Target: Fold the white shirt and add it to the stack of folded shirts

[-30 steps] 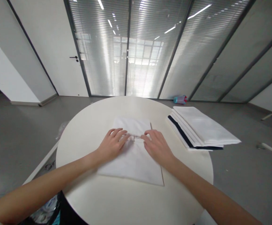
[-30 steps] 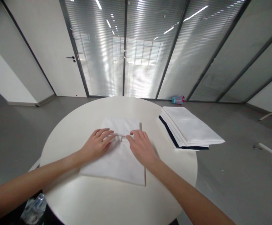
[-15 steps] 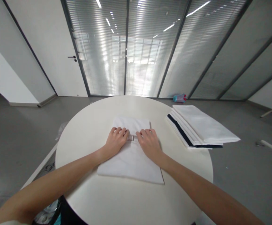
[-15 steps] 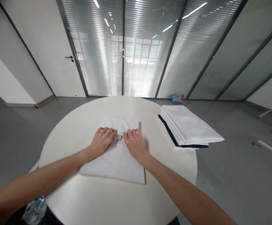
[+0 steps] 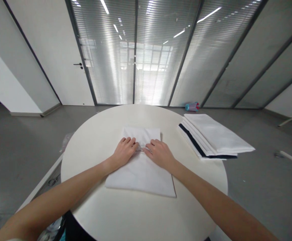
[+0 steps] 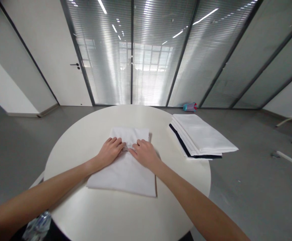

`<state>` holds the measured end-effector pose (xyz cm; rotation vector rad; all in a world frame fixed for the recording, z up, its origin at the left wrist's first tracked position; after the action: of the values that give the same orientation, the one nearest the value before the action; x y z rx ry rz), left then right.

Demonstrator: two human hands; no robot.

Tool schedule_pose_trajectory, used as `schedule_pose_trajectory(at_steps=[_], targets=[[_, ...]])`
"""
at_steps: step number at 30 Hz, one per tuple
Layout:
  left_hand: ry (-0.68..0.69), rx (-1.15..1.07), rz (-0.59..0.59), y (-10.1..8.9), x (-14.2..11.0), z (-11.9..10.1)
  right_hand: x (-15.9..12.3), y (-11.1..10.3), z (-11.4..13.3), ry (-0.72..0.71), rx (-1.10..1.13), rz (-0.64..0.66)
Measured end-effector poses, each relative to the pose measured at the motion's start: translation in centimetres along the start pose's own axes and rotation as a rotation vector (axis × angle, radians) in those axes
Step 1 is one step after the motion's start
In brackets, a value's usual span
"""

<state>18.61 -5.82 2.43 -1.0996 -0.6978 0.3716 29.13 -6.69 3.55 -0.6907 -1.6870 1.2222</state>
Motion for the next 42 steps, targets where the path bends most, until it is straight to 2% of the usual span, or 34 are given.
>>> schedule_pose_trajectory(at_steps=[3,5,7,10,12,15,18,20,22,24,27,30,34,36,39,42], targets=[[0.021,-0.023,-0.011,0.1,0.0,0.2,2.6,-0.4,-1.5,0.126,0.046,0.026],[0.022,-0.049,-0.032,0.0,0.0,0.3,4.7,-0.3,-2.3,0.149,0.068,-0.005],[0.006,-0.091,-0.063,-0.2,-0.3,0.5,6.4,1.0,-3.1,0.161,0.086,-0.001],[-0.007,-0.163,-0.094,-0.4,-0.6,0.4,7.3,4.5,-4.4,0.210,0.112,0.092],[-0.002,-0.206,-0.091,-0.6,-0.3,0.3,7.1,6.3,-4.9,0.220,0.132,0.130],[-0.057,-0.286,-0.042,-0.6,1.1,1.5,6.8,7.5,-5.2,0.211,0.151,0.136],[-0.186,-0.352,-0.034,-0.1,3.4,4.3,6.9,7.6,-5.3,0.207,0.166,0.151],[-0.195,-0.363,-0.062,0.6,4.6,5.4,7.0,7.4,-5.4,0.220,0.181,0.168],[-0.169,-0.338,-0.063,2.0,5.2,5.7,6.9,6.9,-5.4,0.241,0.199,0.183],[-0.183,-0.299,-0.042,3.7,5.0,5.7,6.4,6.4,-5.1,0.238,0.225,0.202],[-0.199,-0.271,-0.009,5.4,4.4,5.4,4.8,6.0,-3.7,0.147,0.243,0.250],[-0.206,-0.278,0.015,6.1,4.1,5.3,3.0,6.0,-2.7,0.078,0.213,0.280],[-0.269,-0.372,0.044,7.1,4.0,6.6,2.0,6.1,-3.1,0.085,0.251,0.253],[-0.360,-0.443,0.066,7.9,3.8,8.3,2.3,5.6,-4.5,0.137,0.304,0.189],[-0.576,-0.498,0.090,8.7,3.0,12.3,2.7,4.7,-8.9,0.404,0.292,0.082],[-0.718,-0.601,0.151,9.3,2.4,15.5,2.5,5.6,-13.0,0.652,0.262,0.184]])
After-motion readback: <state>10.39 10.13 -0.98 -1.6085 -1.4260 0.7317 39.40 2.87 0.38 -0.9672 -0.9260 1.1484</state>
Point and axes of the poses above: each hand's wrist, its own x-axis towards the middle knuckle, its own y-axis out of the palm, z = x × y, the point moved 9 cm from there along x, towards the middle knuckle, and after that the axes turned 1 degree about y, right-handed, at the moved point
